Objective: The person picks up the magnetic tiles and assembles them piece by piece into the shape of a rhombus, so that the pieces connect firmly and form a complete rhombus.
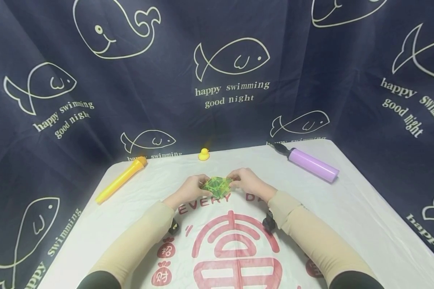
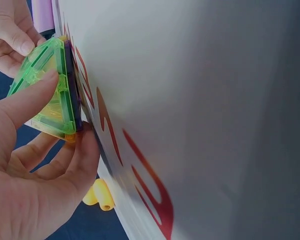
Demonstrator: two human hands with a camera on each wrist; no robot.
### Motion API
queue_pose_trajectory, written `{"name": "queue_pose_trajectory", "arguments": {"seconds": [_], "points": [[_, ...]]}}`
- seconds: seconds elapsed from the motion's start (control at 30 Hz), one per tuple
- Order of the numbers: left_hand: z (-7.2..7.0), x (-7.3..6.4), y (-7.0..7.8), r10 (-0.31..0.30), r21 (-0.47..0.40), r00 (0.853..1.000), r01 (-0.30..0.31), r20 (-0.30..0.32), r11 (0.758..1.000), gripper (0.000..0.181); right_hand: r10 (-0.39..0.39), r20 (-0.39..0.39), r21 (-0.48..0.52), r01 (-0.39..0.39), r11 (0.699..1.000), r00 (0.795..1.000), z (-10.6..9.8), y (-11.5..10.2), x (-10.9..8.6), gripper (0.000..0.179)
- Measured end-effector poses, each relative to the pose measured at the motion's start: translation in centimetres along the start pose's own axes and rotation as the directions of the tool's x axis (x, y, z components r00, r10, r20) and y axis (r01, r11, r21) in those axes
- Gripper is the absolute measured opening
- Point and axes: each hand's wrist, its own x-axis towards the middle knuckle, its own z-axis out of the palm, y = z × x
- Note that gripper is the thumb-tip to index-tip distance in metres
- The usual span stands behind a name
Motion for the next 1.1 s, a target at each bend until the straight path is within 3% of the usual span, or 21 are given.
{"name": "queue_pose_trajectory", "arguments": {"seconds": [0.33,1.1], "points": [[0.22,0.19,0.13,0.004,0.036,1.000,-0.003,-0.012,0.999,0.049,-0.027,-0.028,-0.014,0.027,1.000,0.999,-0.18,0.17,0.16,0.024],[0.28,-0.14,0.66,-0.014,0.021,1.000,0.015,-0.006,1.000,0.049,-0.023,-0.036,-0.011,0.023,1.000,0.999,-0.31,-0.11,0.36,0.024]]}}
